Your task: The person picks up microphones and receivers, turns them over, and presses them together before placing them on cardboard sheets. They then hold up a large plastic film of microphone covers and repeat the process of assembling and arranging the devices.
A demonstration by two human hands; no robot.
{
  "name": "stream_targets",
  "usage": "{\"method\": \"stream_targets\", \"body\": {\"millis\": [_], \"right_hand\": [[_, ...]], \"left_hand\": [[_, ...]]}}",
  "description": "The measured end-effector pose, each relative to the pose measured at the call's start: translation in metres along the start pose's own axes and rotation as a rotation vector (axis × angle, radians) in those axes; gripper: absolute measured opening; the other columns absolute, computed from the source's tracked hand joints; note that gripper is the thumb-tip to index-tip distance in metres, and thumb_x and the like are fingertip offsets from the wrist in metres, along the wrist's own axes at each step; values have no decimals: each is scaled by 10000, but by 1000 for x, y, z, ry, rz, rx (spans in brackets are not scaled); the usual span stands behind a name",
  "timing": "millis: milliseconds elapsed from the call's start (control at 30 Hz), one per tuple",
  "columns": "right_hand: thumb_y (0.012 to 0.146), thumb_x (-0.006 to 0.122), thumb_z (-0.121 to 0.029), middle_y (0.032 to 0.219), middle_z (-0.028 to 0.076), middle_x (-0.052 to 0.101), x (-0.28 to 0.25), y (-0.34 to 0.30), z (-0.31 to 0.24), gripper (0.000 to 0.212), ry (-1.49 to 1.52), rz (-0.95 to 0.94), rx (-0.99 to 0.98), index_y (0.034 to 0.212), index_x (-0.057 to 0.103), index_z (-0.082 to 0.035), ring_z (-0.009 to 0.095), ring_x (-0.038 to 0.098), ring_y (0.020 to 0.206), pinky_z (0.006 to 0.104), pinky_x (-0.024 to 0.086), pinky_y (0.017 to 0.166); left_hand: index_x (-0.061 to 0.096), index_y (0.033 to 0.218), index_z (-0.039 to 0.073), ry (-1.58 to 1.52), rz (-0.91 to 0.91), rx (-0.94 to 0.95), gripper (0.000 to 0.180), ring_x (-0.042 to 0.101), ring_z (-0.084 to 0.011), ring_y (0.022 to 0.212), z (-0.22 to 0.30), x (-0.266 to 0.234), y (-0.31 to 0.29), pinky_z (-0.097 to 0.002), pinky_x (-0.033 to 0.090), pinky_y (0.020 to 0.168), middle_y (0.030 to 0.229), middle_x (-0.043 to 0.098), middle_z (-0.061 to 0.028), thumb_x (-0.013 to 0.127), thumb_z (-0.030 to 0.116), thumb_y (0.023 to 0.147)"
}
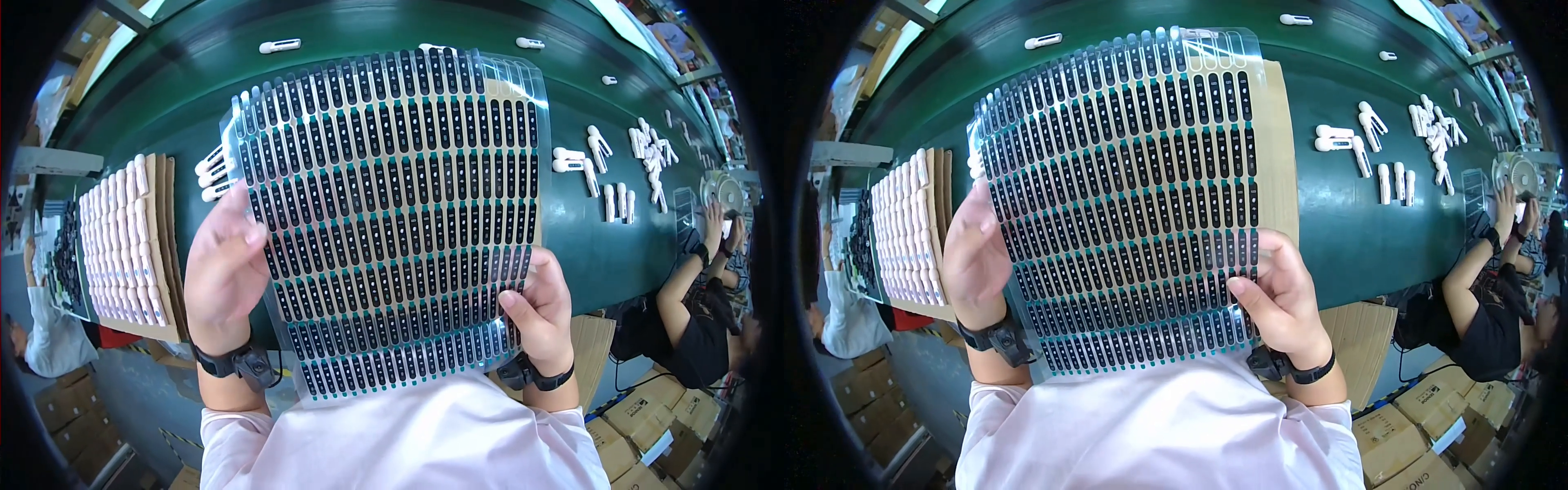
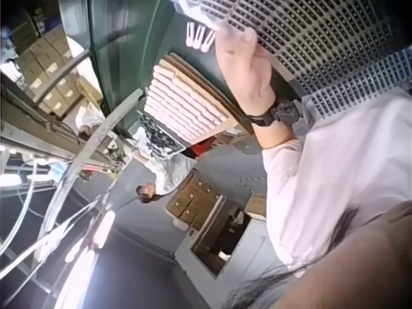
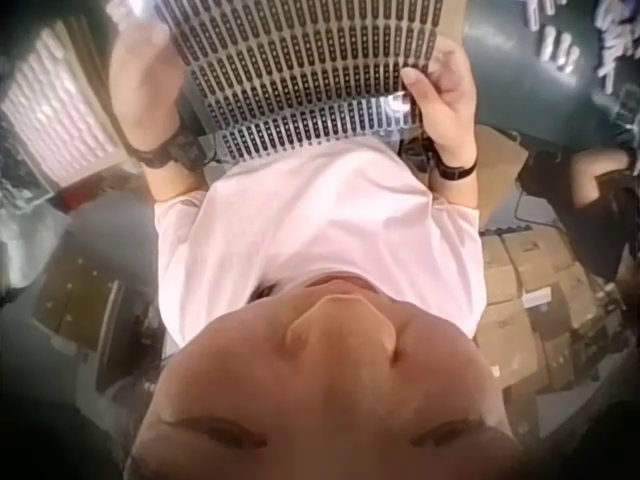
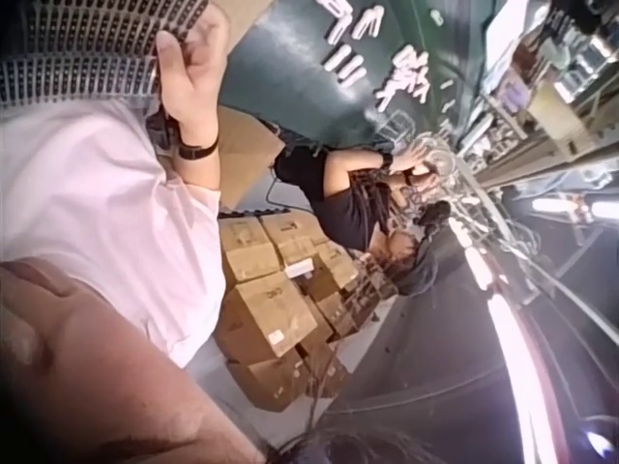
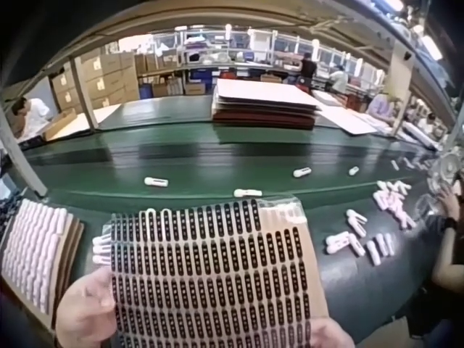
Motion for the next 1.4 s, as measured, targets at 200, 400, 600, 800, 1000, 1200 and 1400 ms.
{"method": "stream_targets", "body": {"millis": [200, 400, 600, 800, 1000, 1200, 1400], "right_hand": [[900, 486, 64, 1130, 145, 588, 2, -1, -3, 370, -23, 5, -5, 1244, 353, 29, 176, 595, 1019, 303, 469, 895], [903, 492, 55, 1128, 141, 591, 4, -2, -5, 372, -37, 31, 1, 1247, 351, 29, 168, 597, 1009, 296, 473, 886], [907, 492, 46, 1121, 141, 595, 5, -4, -7, 372, -31, 57, 22, 1249, 348, 25, 166, 598, 1008, 293, 482, 871], [908, 488, 46, 1120, 144, 598, 5, -4, -6, 373, -11, 42, 48, 1251, 344, 21, 172, 603, 1002, 296, 485, 873], [905, 479, 56, 1123, 151, 599, 5, -4, -6, 369, -19, 67, 58, 1247, 343, 23, 179, 606, 1006, 299, 484, 874], [904, 479, 57, 1121, 153, 600, 4, -7, -6, 364, -28, 53, 33, 1242, 348, 24, 179, 605, 1012, 299, 482, 875], [892, 473, 72, 1113, 150, 601, 1, -7, -3, 366, -37, 62, 27, 1235, 354, 25, 177, 606, 999, 302, 477, 879]], "left_hand": [[278, 1374, -41, 203, 63, -11, 598, 620, -260, 1042, -2, 5, -8, -339, 502, 865, 1202, 577, -207, 530, -78, 834], [262, 1373, -34, 188, 68, -62, 592, 673, -271, 896, -2, -1, -8, -298, 539, 741, 1071, 639, -206, 510, -88, 839], [248, 1371, -30, 192, 84, -85, 578, 685, -287, 840, -5, -9, -8, -300, 555, 686, 1039, 648, -215, 496, -75, 851], [246, 1370, -30, 205, 85, -94, 568, 687, -283, 825, -4, -6, -8, -277, 546, 654, 1029, 652, -211, 496, -55, 860], [254, 1361, -28, 252, 51, -80, 556, 688, -269, 821, -2, -10, -9, -240, 525, 619, 1031, 653, -206, 507, -36, 866], [263, 1349, -25, 248, 36, -69, 543, 689, -254, 824, -2, -6, -12, -214, 503, 592, 1024, 657, -198, 517, -21, 869], [262, 1347, -19, 219, 15, -51, 536, 688, -236, 820, -4, -4, -10, -211, 488, 566, 1006, 663, -184, 516, -15, 874]]}}
Point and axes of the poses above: each hand's wrist, its own y-axis towards the middle knuckle, its own x-axis out of the palm, z = x × y, the point moved 8 cm from there along y, towards the middle knuckle
